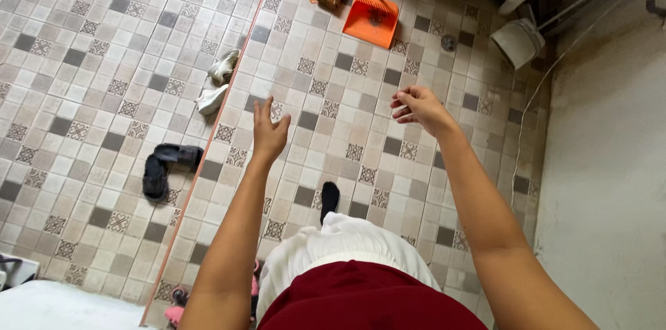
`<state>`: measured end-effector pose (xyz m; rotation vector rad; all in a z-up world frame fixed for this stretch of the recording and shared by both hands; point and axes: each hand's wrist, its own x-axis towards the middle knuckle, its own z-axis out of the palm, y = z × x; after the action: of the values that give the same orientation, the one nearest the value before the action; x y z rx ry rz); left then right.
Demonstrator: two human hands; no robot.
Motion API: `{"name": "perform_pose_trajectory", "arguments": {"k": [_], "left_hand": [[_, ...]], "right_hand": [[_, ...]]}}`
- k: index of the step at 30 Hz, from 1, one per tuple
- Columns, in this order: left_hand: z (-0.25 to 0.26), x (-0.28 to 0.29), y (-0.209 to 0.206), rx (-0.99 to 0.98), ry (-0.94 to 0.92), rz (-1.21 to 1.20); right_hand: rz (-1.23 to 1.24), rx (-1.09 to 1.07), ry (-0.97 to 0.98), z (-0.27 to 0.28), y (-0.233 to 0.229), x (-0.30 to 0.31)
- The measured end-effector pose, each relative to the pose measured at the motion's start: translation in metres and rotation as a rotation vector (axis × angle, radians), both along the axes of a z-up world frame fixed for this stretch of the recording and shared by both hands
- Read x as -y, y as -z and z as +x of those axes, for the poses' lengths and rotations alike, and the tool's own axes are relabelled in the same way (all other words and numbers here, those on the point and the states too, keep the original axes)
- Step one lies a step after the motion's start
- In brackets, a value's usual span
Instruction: The person picks up white shoes and places them on a rack by hand, then uses a broom to sweep the floor of a garage area containing a motorbike and bicycles.
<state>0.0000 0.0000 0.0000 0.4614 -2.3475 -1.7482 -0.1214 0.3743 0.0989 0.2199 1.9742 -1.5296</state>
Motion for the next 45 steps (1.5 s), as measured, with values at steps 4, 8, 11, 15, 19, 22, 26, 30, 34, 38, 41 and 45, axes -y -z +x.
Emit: {"name": "perform_pose_trajectory", "arguments": {"k": [4, 8, 11, 15, 19, 22, 26, 30, 34, 38, 41, 45], "left_hand": [[-0.052, 0.001, 0.005, 0.100, -0.024, -0.040], [-0.114, 0.016, 0.012, 0.214, -0.052, 0.028], [-0.175, 0.038, 0.031, 0.187, -0.058, -0.029], [-0.261, 0.081, 0.067, 0.179, -0.067, -0.028], [-0.359, 0.138, 0.085, 0.193, -0.021, -0.119], [-0.429, 0.183, 0.090, 0.205, 0.049, -0.202], [-0.532, 0.224, 0.083, 0.192, 0.109, -0.281], [-0.629, 0.222, 0.070, 0.216, 0.181, -0.158], [-0.722, 0.211, 0.072, 0.234, 0.246, -0.157], [-0.818, 0.203, 0.095, 0.159, 0.263, -0.207], [-0.893, 0.203, 0.107, 0.131, 0.254, -0.249], [-0.989, 0.192, 0.096, 0.132, 0.205, -0.183]], "right_hand": [[0.039, 0.000, 0.050, -0.066, 0.003, 0.005], [0.008, 0.004, 0.037, -0.135, 0.013, 0.024], [-0.010, 0.001, 0.024, -0.203, 0.019, 0.048], [-0.091, -0.012, 0.055, -0.295, 0.038, 0.085], [-0.107, 0.015, 0.105, -0.395, 0.056, 0.132], [-0.108, 0.044, 0.138, -0.457, 0.063, 0.169], [-0.121, 0.036, 0.187, -0.529, 0.064, 0.202], [-0.124, 0.068, 0.255, -0.589, 0.074, 0.200], [-0.086, 0.047, 0.333, -0.670, 0.100, 0.177], [-0.096, 0.048, 0.344, -0.778, 0.120, 0.159], [-0.099, 0.036, 0.340, -0.870, 0.117, 0.161], [-0.110, 0.004, 0.334, -0.981, 0.109, 0.173]]}}
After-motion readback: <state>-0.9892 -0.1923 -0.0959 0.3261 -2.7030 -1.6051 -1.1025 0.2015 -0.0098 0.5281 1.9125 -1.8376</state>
